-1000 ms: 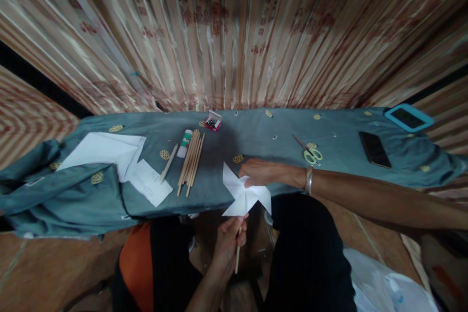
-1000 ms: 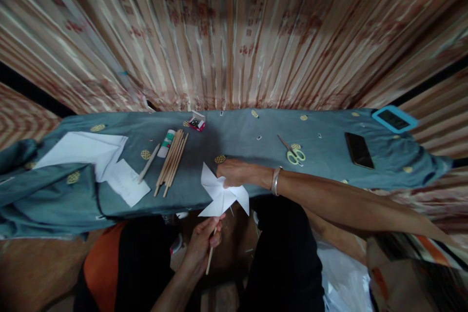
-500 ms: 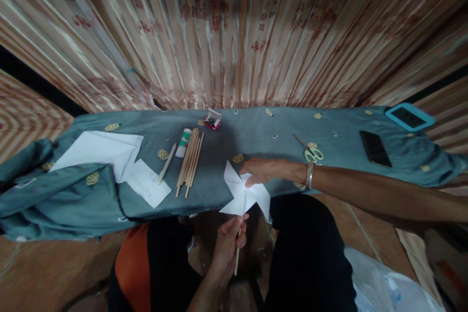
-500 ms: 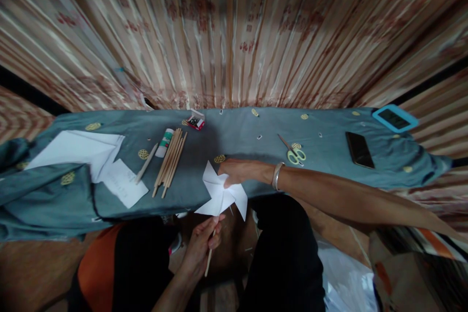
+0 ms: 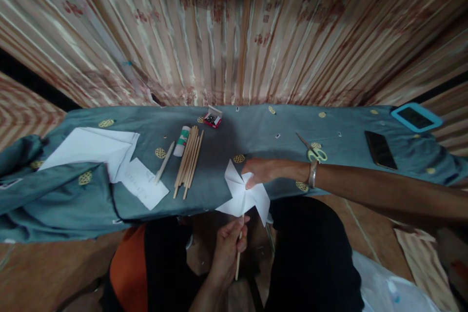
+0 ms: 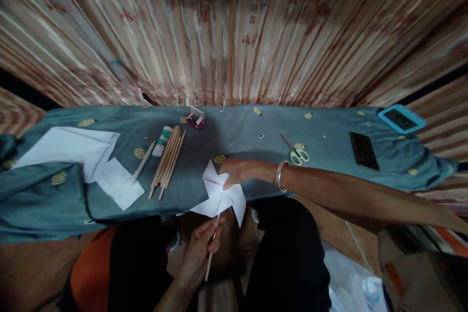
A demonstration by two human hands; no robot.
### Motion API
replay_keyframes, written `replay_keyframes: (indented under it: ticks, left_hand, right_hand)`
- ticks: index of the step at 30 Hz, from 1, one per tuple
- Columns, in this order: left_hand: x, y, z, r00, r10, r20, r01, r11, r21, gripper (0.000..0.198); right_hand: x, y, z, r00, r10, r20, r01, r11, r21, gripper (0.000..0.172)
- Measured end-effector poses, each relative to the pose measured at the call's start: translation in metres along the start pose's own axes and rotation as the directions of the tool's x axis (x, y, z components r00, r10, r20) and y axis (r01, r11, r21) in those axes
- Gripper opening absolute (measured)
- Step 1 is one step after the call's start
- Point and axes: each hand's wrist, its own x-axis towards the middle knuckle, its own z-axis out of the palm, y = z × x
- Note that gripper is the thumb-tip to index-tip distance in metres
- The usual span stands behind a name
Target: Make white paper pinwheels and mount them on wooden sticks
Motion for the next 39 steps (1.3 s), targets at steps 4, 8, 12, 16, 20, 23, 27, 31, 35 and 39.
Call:
replay_keyframes:
  ticks: [4, 8, 12, 16, 20, 23, 27, 31, 35, 39]
  left_hand:
    - [-0.001, 0.001, 0.001, 1.0, -0.011, -0.005, 0.011, 1.0, 0.0, 0.057]
    - [-0.001, 0.001, 0.001, 1.0, -0.011, 0.003, 0.011, 1.0, 0.005, 0.056]
    - [-0.001, 0.001, 0.0, 1.0, -0.018, 0.007, 0.018, 1.0, -0.004, 0.057]
    - [-0.002, 0.002, 0.002, 1.0, -0.027, -0.004, 0.027, 1.0, -0.007, 0.057]
    - [-0.001, 0.003, 0.003, 0.999, -0.046, -0.024, 0.046, 0.999, -0.014, 0.058]
    - [-0.001, 0.003, 0.003, 0.998, -0.052, -0.032, 0.051, 0.999, -0.016, 0.059]
    - [-0.001, 0.003, 0.002, 0.998, -0.054, -0.04, 0.054, 0.999, -0.001, 0.058]
    - [-0.001, 0.003, 0.002, 0.998, -0.047, -0.034, 0.047, 0.999, 0.011, 0.056]
    - [-0.001, 0.002, 0.001, 1.0, -0.022, -0.019, 0.023, 1.0, 0.021, 0.056]
    - [0.0, -0.001, -0.001, 1.0, 0.013, -0.002, -0.013, 1.0, 0.015, 0.055]
  right_hand:
    - [0.002, 0.001, -0.002, 1.0, -0.009, 0.014, 0.009, 1.0, 0.006, 0.021]
    - [0.002, -0.002, -0.004, 1.0, -0.005, 0.029, 0.005, 1.0, -0.011, 0.021]
    - [0.005, -0.003, -0.005, 0.999, 0.002, 0.048, 0.0, 1.0, -0.025, 0.022]
    - [0.008, -0.004, -0.006, 0.998, 0.022, 0.053, -0.019, 0.998, -0.055, 0.021]
    - [0.008, -0.005, -0.007, 0.998, 0.002, 0.063, 0.002, 0.998, -0.067, 0.022]
    - [0.009, -0.003, -0.005, 0.998, -0.02, 0.065, 0.024, 0.998, -0.06, 0.022]
    - [0.012, 0.004, 0.001, 0.998, -0.049, 0.051, 0.05, 0.998, -0.033, 0.023]
    - [0.014, 0.006, 0.003, 0.998, -0.043, 0.038, 0.044, 0.999, -0.027, 0.02]
    - [0.008, 0.001, -0.001, 0.999, -0.033, 0.019, 0.034, 0.999, -0.036, 0.021]
    - [0.0, -0.005, -0.006, 0.999, -0.024, 0.023, 0.025, 0.999, -0.034, 0.025]
